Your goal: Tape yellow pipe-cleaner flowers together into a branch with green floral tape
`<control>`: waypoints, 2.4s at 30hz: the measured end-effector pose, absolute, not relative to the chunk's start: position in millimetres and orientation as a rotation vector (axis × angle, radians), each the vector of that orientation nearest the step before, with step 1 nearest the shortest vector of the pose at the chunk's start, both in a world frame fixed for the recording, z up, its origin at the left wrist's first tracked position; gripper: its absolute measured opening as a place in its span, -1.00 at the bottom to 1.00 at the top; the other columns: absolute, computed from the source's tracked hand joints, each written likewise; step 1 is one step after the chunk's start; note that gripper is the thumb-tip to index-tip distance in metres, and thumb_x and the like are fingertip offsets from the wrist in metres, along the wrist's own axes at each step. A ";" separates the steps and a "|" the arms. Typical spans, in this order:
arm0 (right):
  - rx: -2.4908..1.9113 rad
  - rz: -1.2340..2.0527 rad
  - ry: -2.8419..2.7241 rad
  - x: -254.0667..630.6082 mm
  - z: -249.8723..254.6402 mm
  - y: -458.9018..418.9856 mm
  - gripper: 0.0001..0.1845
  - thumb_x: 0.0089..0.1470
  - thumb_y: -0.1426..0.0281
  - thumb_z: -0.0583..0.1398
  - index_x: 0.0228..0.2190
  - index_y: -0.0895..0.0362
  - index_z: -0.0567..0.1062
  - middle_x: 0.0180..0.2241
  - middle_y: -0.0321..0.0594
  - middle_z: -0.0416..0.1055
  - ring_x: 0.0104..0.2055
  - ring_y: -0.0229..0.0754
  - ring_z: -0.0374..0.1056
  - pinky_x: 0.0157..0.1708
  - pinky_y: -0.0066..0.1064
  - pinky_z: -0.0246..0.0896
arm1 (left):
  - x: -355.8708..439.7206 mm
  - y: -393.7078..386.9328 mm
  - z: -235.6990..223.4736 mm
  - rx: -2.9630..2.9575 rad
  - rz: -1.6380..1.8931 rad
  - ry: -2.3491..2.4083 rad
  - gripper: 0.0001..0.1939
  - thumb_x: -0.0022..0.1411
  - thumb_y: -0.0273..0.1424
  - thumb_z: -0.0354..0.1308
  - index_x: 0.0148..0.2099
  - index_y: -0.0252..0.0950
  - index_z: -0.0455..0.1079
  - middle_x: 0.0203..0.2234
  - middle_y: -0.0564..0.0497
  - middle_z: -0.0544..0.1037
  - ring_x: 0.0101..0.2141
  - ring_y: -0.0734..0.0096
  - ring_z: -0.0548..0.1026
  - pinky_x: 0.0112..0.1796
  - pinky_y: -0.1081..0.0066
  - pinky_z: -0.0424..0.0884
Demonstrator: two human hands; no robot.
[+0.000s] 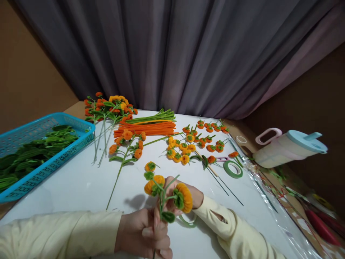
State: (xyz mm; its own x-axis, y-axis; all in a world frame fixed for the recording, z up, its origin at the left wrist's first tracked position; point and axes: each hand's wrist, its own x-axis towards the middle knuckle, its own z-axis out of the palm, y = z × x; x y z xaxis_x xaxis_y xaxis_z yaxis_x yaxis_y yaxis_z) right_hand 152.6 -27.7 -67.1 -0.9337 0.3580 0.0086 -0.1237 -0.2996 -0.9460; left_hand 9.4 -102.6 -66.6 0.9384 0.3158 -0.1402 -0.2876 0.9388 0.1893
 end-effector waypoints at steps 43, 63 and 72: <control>-0.946 1.378 -1.944 172.7 -46.4 -69.3 -0.68 0.12 0.39 0.06 -0.63 0.13 0.18 -0.71 -0.45 -0.02 -0.65 -0.38 -0.10 -0.62 -0.53 -0.14 | -8.9 -53.0 -45.8 1.992 0.697 0.893 -0.79 0.16 -0.50 -0.09 -0.52 -0.24 0.18 -0.62 0.08 0.26 -0.58 0.46 0.18 -0.50 0.50 0.11; -0.836 1.955 -1.509 172.3 -66.2 -67.5 -0.52 0.02 0.06 0.21 -0.66 0.15 0.24 -0.79 -0.48 0.08 -0.75 -0.42 0.01 -0.74 -0.55 -0.08 | -10.7 -46.1 -39.3 1.897 0.641 0.781 -0.71 0.06 -0.45 0.02 -0.62 -0.22 0.01 -0.69 0.13 0.10 -0.64 0.49 0.05 -0.53 0.45 -0.02; -0.556 2.260 -1.082 166.6 -80.9 -66.2 -0.59 -0.07 0.20 0.33 -0.61 0.19 0.29 -0.79 -0.53 0.07 -0.79 -0.48 -0.05 -0.78 -0.60 -0.02 | -13.3 -42.5 -53.2 1.986 0.662 0.667 -0.74 0.18 -0.46 -0.07 -0.55 -0.23 0.04 -0.61 0.09 0.19 -0.53 0.44 0.16 -0.47 0.46 0.10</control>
